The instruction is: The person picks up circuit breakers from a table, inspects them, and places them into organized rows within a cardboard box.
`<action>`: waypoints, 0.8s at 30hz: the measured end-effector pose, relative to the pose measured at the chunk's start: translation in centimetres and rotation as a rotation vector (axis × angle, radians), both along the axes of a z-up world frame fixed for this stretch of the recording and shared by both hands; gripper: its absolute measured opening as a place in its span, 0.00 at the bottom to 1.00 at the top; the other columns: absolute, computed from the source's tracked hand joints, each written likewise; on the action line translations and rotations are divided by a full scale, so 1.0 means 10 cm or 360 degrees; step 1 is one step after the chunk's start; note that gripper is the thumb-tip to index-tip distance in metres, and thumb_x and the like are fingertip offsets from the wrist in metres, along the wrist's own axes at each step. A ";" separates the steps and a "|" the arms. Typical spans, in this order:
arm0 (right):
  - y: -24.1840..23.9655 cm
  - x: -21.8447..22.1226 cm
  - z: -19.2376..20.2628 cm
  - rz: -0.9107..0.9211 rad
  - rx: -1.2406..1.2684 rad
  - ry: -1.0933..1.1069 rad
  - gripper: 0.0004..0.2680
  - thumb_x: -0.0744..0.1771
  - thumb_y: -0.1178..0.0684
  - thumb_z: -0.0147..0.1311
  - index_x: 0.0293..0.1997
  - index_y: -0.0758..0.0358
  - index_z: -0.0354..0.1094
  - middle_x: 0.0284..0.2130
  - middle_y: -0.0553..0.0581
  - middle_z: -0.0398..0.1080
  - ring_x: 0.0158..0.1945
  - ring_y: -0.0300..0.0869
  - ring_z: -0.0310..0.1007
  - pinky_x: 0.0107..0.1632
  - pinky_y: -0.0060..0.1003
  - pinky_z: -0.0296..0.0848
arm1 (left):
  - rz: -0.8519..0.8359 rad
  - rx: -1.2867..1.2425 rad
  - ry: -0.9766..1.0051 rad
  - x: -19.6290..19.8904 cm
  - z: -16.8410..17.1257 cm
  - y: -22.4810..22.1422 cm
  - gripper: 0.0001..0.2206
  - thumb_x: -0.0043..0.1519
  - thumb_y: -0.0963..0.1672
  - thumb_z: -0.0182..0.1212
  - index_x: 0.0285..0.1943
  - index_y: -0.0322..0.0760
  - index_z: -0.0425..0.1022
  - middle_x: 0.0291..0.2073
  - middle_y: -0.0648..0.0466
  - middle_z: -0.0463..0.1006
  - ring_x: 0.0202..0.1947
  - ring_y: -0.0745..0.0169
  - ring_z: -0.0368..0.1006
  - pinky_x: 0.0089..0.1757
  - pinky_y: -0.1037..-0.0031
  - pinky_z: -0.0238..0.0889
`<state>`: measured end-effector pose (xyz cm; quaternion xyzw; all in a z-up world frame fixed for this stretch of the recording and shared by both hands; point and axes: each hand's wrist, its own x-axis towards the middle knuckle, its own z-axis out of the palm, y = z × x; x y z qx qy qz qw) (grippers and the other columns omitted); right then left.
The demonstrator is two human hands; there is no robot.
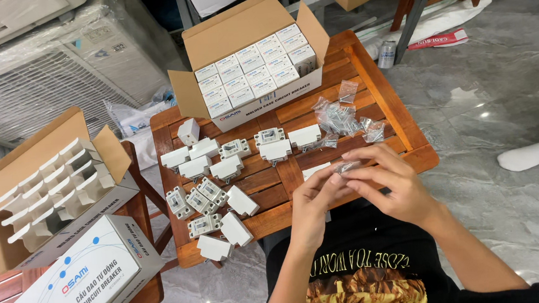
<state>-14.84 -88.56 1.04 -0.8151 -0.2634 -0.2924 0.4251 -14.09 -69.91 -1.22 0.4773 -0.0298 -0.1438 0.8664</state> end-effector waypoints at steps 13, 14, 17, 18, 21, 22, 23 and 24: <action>0.37 0.03 -0.42 -0.0320 0.0620 0.0666 0.03 0.68 0.62 0.71 0.45 0.65 0.83 0.36 0.56 0.82 0.41 0.40 0.83 0.46 0.33 0.82 | 0.0379 0.0767 -0.0427 0.02 -0.41 0.35 0.15 0.73 0.41 0.69 0.68 0.33 0.84 0.45 0.50 0.78 0.50 0.59 0.80 0.50 0.64 0.82; 0.39 0.03 -0.48 -0.0316 0.0619 0.0664 0.03 0.68 0.62 0.71 0.45 0.65 0.83 0.36 0.56 0.82 0.41 0.40 0.83 0.46 0.33 0.82 | 0.0383 0.0766 -0.0429 0.00 -0.45 0.40 0.15 0.73 0.41 0.69 0.68 0.33 0.84 0.45 0.50 0.78 0.50 0.59 0.80 0.50 0.64 0.82; 0.44 0.02 -0.69 -0.0556 0.0347 0.0733 0.08 0.68 0.61 0.70 0.51 0.68 0.80 0.37 0.61 0.83 0.38 0.47 0.84 0.44 0.42 0.83 | 0.0470 0.1029 -0.0544 -0.02 -0.55 0.55 0.15 0.73 0.41 0.70 0.67 0.33 0.78 0.51 0.47 0.76 0.55 0.48 0.78 0.54 0.55 0.80; 0.45 0.03 -0.78 -0.0614 0.0222 0.0744 0.08 0.68 0.61 0.70 0.50 0.68 0.78 0.37 0.62 0.83 0.38 0.49 0.85 0.43 0.43 0.83 | 0.0441 0.1121 -0.0608 -0.02 -0.57 0.57 0.13 0.72 0.41 0.71 0.64 0.34 0.77 0.55 0.46 0.75 0.58 0.45 0.77 0.56 0.52 0.79; 0.48 0.09 -1.03 -0.0682 -0.0115 0.0519 0.05 0.69 0.61 0.68 0.46 0.63 0.75 0.35 0.58 0.79 0.40 0.49 0.84 0.43 0.40 0.83 | 0.0340 0.1201 -0.0663 -0.02 -0.64 0.57 0.12 0.71 0.40 0.72 0.61 0.35 0.77 0.62 0.46 0.73 0.65 0.39 0.76 0.58 0.47 0.78; 0.49 0.12 -1.11 -0.0691 -0.0322 0.0279 0.05 0.69 0.62 0.67 0.42 0.60 0.74 0.33 0.52 0.76 0.41 0.47 0.82 0.44 0.36 0.82 | 0.0269 0.1190 -0.0659 -0.01 -0.66 0.57 0.12 0.71 0.40 0.72 0.61 0.34 0.78 0.66 0.46 0.73 0.68 0.35 0.74 0.58 0.45 0.79; 0.51 0.12 -1.11 -0.0690 -0.0323 0.0282 0.05 0.69 0.62 0.67 0.42 0.60 0.74 0.33 0.52 0.76 0.41 0.47 0.82 0.44 0.36 0.82 | 0.0268 0.1190 -0.0655 -0.01 -0.69 0.55 0.12 0.71 0.40 0.72 0.61 0.34 0.78 0.66 0.46 0.73 0.68 0.35 0.74 0.58 0.45 0.79; 0.53 0.13 -1.10 -0.0734 -0.0460 0.0177 0.04 0.70 0.62 0.65 0.40 0.60 0.73 0.33 0.53 0.73 0.42 0.47 0.79 0.45 0.36 0.81 | 0.0261 0.1226 -0.0699 -0.02 -0.71 0.53 0.12 0.71 0.40 0.72 0.62 0.36 0.78 0.67 0.47 0.72 0.69 0.38 0.74 0.60 0.46 0.77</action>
